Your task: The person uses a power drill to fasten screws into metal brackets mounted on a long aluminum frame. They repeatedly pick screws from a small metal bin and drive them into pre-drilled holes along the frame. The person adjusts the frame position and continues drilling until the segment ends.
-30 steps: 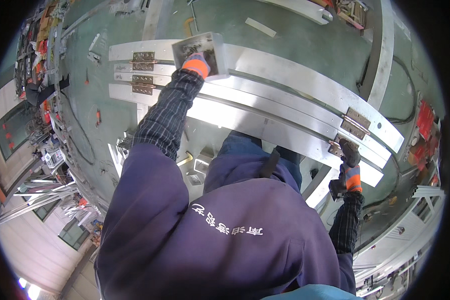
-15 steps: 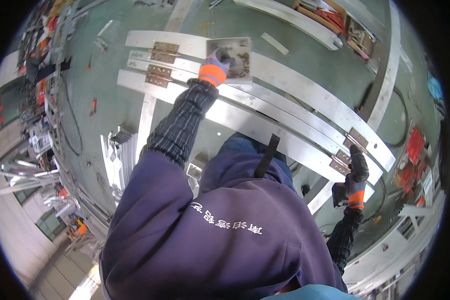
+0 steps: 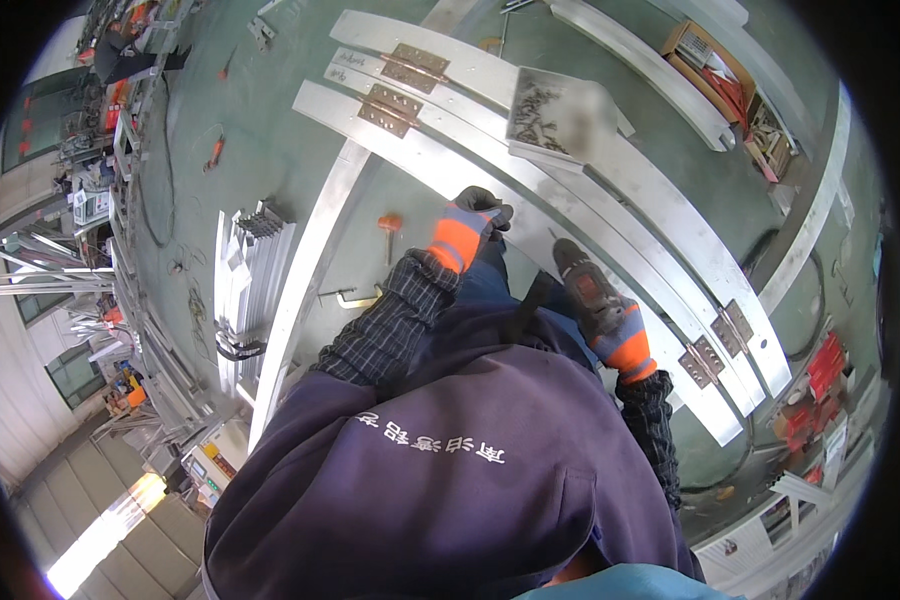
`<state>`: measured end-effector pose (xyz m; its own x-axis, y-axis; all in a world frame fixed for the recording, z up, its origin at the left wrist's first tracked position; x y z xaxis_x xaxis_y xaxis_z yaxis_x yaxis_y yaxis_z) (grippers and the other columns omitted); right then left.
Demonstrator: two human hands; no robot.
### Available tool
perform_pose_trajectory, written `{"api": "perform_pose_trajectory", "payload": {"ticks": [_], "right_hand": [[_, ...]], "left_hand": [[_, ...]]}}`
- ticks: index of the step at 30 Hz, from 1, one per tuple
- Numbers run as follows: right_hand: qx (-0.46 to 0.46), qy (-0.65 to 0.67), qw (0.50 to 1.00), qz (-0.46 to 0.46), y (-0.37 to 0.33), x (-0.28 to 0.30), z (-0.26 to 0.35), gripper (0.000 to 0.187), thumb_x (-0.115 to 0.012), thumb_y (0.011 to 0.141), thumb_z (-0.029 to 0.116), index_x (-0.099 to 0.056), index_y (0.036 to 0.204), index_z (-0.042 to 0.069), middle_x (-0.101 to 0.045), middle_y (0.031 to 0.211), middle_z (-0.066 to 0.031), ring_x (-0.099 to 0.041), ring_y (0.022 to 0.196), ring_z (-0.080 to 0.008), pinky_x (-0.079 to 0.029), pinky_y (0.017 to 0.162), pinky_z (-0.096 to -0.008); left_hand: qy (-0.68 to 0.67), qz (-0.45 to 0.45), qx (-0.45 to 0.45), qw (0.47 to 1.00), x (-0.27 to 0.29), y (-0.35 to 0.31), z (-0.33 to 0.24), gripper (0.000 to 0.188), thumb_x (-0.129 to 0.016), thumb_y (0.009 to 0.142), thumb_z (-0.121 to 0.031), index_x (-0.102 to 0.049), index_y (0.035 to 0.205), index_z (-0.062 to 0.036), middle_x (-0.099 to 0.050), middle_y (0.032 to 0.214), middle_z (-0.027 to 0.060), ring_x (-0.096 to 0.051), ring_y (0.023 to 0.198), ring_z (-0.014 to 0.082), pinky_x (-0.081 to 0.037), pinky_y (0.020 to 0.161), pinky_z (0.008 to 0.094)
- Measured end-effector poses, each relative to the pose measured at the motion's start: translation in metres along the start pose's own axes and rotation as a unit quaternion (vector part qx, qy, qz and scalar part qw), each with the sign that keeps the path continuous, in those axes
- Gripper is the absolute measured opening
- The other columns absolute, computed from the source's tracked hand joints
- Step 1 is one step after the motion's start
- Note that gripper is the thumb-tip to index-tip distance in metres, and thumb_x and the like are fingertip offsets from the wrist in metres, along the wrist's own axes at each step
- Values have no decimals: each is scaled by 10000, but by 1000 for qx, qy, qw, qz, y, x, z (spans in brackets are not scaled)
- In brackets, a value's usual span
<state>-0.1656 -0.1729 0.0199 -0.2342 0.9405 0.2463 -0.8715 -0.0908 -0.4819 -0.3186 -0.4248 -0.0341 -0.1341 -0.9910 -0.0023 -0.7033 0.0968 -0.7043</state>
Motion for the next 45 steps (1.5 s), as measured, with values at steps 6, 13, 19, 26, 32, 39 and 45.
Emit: {"api": "perform_pose_trajectory", "payload": {"ticks": [6, 13, 19, 26, 32, 39, 45], "right_hand": [[85, -46, 995, 11, 54, -32, 104, 447, -774, 816, 205, -689, 1229, 58, -739, 923, -180, -715, 821, -322, -560, 761, -364], [11, 59, 997, -39, 115, -96, 165, 422, -805, 857, 227, -698, 1233, 66, -756, 957, -125, -735, 875, -233, -559, 805, -360], [41, 58, 996, -51, 143, -124, 212, 466, -828, 845, 198, -676, 1257, 43, -735, 1060, -124, -705, 948, -199, -550, 873, -333], [56, 44, 996, -49, 153, -124, 235, 443, -840, 830, 198, -687, 1220, 56, -742, 1012, -105, -697, 913, -198, -554, 850, -332], [108, 26, 993, -44, 148, -128, 227, 483, -814, 822, 167, -673, 1268, 48, -737, 1049, -104, -682, 951, -196, -544, 887, -340], [63, 53, 997, 3, 148, -131, 205, 588, -817, 794, 198, -652, 1340, 53, -741, 1075, -143, -701, 959, -259, -546, 902, -349], [42, 23, 999, -8, 166, -138, 205, 578, -798, 813, 233, -654, 1349, 72, -748, 1032, -147, -716, 911, -274, -553, 871, -359]], "left_hand": [[-134, 57, -28, 989, 27, 30, -30, 331, -697, 981, -75, -580, 1290, -100, -705, 1164, 145, -728, 1021, 268, -618, 811, 372], [-307, 165, 104, 931, 76, 75, -60, 245, -581, 1044, -188, -623, 1251, -64, -713, 1208, 131, -701, 1110, 309, -585, 900, 432], [-324, 194, 135, 916, 94, 73, -89, 413, -662, 1023, -436, -609, 1238, -87, -709, 1171, 94, -700, 1083, 266, -594, 916, 425], [-366, 304, 141, 868, 88, 62, -100, 492, -565, 1038, -542, -659, 1147, -71, -719, 1098, 90, -691, 1074, 234, -582, 940, 397], [-331, 288, 129, 889, 99, 58, -89, 496, -539, 1048, -551, -669, 1103, -76, -714, 1050, 84, -696, 1018, 233, -563, 962, 401], [-124, 259, 104, 952, 127, 56, -93, 497, -544, 1069, -522, -672, 1132, -46, -711, 1013, 84, -695, 951, 169, -580, 885, 340], [14, 233, 84, 969, 144, 73, -105, 454, -541, 1075, -507, -665, 1118, -72, -719, 1015, 68, -677, 939, 170, -567, 898, 333]]}}
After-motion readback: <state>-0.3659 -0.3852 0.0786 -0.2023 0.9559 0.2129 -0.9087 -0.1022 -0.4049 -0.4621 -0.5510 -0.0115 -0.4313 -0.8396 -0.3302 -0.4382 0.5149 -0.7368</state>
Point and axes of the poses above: each hand's wrist, its own y-axis towards the middle knuckle, its own x-axis out of the back of the hand, z = x × y, the point moved 10 cm from there along y, towards the middle knuckle
